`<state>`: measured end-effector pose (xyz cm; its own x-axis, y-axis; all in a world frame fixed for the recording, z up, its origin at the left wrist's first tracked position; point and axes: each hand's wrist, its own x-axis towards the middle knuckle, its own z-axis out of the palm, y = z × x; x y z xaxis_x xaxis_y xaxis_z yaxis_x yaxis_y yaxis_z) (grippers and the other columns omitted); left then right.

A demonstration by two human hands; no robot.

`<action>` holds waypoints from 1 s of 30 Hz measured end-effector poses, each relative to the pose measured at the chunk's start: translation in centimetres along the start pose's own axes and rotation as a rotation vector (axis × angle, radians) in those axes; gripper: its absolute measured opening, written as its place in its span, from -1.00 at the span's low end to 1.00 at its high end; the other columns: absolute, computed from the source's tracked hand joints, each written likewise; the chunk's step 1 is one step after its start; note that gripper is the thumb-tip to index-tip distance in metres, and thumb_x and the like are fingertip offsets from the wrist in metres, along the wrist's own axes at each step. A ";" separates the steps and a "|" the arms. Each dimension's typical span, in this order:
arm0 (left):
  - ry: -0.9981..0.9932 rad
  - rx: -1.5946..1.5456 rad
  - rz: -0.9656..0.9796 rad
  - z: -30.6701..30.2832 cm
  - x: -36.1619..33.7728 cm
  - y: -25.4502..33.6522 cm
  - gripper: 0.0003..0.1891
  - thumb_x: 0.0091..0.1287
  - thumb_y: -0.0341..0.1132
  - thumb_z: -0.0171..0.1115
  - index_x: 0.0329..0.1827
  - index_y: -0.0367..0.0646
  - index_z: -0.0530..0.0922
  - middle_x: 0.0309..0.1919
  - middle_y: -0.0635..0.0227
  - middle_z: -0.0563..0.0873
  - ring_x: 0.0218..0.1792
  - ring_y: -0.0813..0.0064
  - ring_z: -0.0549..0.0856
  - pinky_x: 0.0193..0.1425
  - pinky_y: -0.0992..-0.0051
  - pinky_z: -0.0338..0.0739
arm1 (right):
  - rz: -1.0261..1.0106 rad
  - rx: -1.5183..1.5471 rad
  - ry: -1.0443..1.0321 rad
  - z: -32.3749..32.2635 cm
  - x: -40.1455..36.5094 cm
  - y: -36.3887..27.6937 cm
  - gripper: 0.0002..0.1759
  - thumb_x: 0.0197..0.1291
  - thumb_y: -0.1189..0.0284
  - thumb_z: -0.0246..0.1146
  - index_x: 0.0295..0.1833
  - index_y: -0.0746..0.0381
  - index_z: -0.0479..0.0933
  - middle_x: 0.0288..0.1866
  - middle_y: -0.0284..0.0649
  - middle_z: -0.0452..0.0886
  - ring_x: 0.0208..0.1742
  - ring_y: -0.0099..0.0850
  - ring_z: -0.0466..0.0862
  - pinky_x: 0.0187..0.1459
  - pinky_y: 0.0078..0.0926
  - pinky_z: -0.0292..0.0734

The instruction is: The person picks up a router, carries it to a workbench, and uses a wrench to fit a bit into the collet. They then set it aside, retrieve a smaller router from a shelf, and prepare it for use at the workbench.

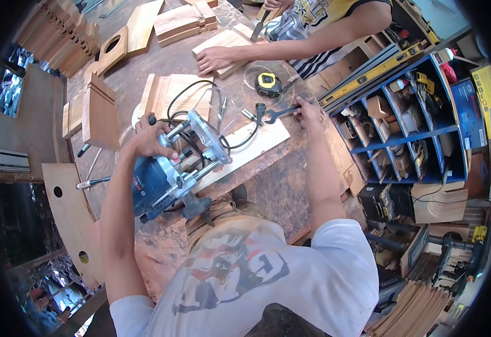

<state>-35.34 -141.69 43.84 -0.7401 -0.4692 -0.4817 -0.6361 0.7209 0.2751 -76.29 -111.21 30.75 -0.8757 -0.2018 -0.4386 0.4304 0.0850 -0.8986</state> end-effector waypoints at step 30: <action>-0.006 -0.010 0.019 -0.2 -0.6 -0.1 0.09 -0.38 0.41 0.65 0.31 0.08 0.58 0.56 -0.25 0.08 0.52 -0.42 0.12 0.58 -0.16 0.10 | -0.054 0.020 -0.604 10.5 -13.2 -0.3 -0.72 0.30 0.54 0.42 0.06 0.40 0.59 -0.19 -0.17 0.71 -0.28 -0.38 0.75 -0.24 -0.43 0.79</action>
<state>-34.89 -141.55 44.25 -0.7504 -0.4524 -0.4818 -0.6244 0.7243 0.2924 -62.56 -118.80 36.97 -0.6202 -0.7239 -0.3022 0.3977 0.0419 -0.9166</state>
